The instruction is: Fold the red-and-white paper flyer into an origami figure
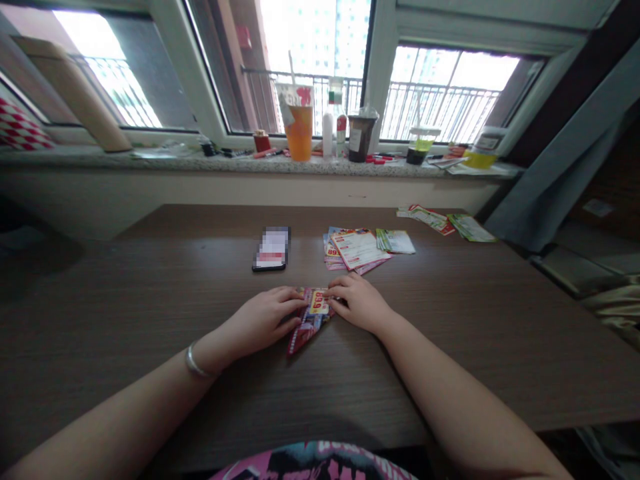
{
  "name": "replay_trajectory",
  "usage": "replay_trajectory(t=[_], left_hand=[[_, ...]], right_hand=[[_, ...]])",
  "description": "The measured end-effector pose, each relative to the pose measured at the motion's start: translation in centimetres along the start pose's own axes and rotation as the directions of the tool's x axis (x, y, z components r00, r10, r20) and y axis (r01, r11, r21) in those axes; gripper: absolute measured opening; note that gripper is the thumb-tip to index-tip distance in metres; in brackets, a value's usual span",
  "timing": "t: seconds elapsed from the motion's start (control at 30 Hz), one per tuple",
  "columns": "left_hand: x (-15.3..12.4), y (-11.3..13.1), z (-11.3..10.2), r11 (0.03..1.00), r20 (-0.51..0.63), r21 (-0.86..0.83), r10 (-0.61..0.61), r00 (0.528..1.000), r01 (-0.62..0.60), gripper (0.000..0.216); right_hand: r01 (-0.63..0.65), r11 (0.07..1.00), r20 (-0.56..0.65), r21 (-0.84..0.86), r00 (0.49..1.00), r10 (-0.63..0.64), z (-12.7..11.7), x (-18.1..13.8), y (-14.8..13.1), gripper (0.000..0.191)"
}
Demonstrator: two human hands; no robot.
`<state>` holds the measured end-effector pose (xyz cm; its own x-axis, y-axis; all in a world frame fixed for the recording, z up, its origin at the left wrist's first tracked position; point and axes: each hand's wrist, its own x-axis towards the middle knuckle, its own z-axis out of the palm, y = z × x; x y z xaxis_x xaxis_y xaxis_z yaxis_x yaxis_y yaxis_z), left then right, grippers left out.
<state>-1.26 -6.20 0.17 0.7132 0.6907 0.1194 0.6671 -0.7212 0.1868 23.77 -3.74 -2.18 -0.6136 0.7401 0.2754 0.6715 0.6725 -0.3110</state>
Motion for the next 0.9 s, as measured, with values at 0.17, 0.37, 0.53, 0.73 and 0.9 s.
replay_trajectory(t=[0.17, 0.37, 0.53, 0.73, 0.9], left_hand=[[-0.1, -0.5, 0.8, 0.999, -0.057, 0.035, -0.033, 0.998, 0.035, 0.030], [-0.2, -0.7, 1.2, 0.995, -0.036, 0.071, -0.067, 0.997, 0.069, 0.043], [-0.1, -0.6, 1.1, 0.997, -0.046, 0.045, -0.060, 0.997, 0.062, 0.047], [-0.1, -0.7, 1.1, 0.996, -0.031, 0.040, -0.082, 0.996, 0.084, 0.045], [0.1, -0.5, 1.2, 0.993, -0.059, -0.006, -0.119, 0.991, 0.119, 0.047]], right_hand=[[0.018, 1.000, -0.006, -0.019, 1.000, -0.019, 0.0, -0.1, -0.2, 0.027], [0.031, 0.999, -0.005, -0.037, 0.999, -0.031, 0.2, 0.0, -0.2, 0.027], [0.025, 0.999, -0.010, -0.043, 1.000, -0.026, 0.3, 0.1, -0.4, 0.028], [0.006, 0.997, -0.023, -0.075, 1.000, -0.008, 0.5, 0.3, -0.8, 0.028], [0.011, 0.995, -0.022, -0.098, 1.000, -0.013, 0.6, 0.4, -0.9, 0.030]])
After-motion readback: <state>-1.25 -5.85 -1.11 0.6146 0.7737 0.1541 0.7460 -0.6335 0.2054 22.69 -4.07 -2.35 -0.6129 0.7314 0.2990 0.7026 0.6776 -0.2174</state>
